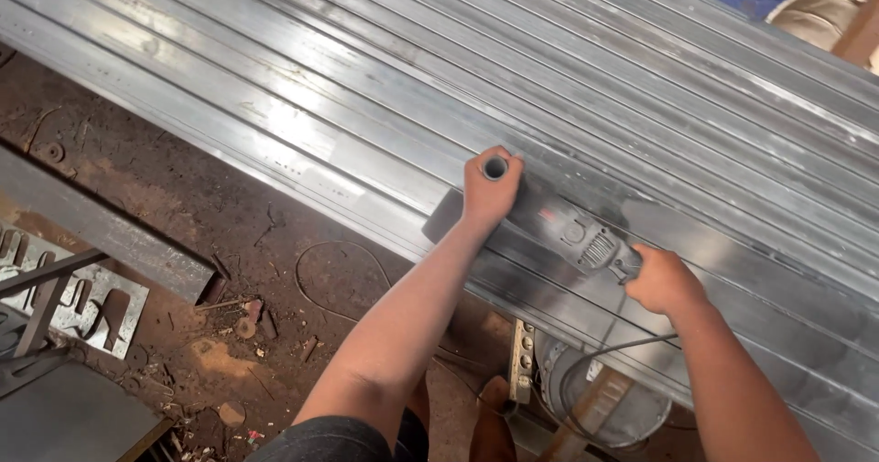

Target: Polishing the surface of long metal profiles using a handheld angle grinder with a polishing disc.

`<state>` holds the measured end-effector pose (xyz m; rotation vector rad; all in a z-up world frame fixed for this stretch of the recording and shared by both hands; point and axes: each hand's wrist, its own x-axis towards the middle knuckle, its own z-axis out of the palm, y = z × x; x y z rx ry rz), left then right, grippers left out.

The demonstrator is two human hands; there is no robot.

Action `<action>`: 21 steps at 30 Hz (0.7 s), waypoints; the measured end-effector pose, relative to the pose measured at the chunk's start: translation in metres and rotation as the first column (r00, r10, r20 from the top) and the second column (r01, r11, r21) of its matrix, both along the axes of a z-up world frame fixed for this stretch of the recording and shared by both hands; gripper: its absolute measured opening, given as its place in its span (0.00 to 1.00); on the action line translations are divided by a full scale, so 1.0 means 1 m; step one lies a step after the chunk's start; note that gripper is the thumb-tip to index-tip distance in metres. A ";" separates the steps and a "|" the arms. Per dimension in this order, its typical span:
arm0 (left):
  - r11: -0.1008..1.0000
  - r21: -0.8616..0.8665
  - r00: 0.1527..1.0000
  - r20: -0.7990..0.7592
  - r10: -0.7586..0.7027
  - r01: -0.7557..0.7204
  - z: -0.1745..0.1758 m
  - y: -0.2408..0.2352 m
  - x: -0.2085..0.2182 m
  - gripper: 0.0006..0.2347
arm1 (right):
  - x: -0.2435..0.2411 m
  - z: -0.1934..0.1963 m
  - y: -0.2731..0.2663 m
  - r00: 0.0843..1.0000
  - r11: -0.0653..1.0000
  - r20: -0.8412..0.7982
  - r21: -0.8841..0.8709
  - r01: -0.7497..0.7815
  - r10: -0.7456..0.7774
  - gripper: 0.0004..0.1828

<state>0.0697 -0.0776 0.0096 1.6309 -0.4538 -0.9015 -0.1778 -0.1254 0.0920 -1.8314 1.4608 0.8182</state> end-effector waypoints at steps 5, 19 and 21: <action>0.996 -0.048 0.998 -0.007 -0.069 0.069 0.014 -0.011 -0.069 0.14 | -0.087 -0.034 -0.002 0.990 0.996 -0.108 0.001 0.093 -0.092 0.39; 0.988 -0.075 0.980 -0.138 -0.146 0.136 0.028 -0.031 -0.141 0.14 | -0.206 -0.069 -0.013 0.967 0.994 -0.231 -0.045 0.098 -0.106 0.29; 0.989 -0.061 0.977 -0.159 -0.144 0.136 0.021 -0.029 -0.128 0.14 | -0.193 -0.074 -0.011 0.975 0.993 -0.196 -0.060 0.098 -0.108 0.34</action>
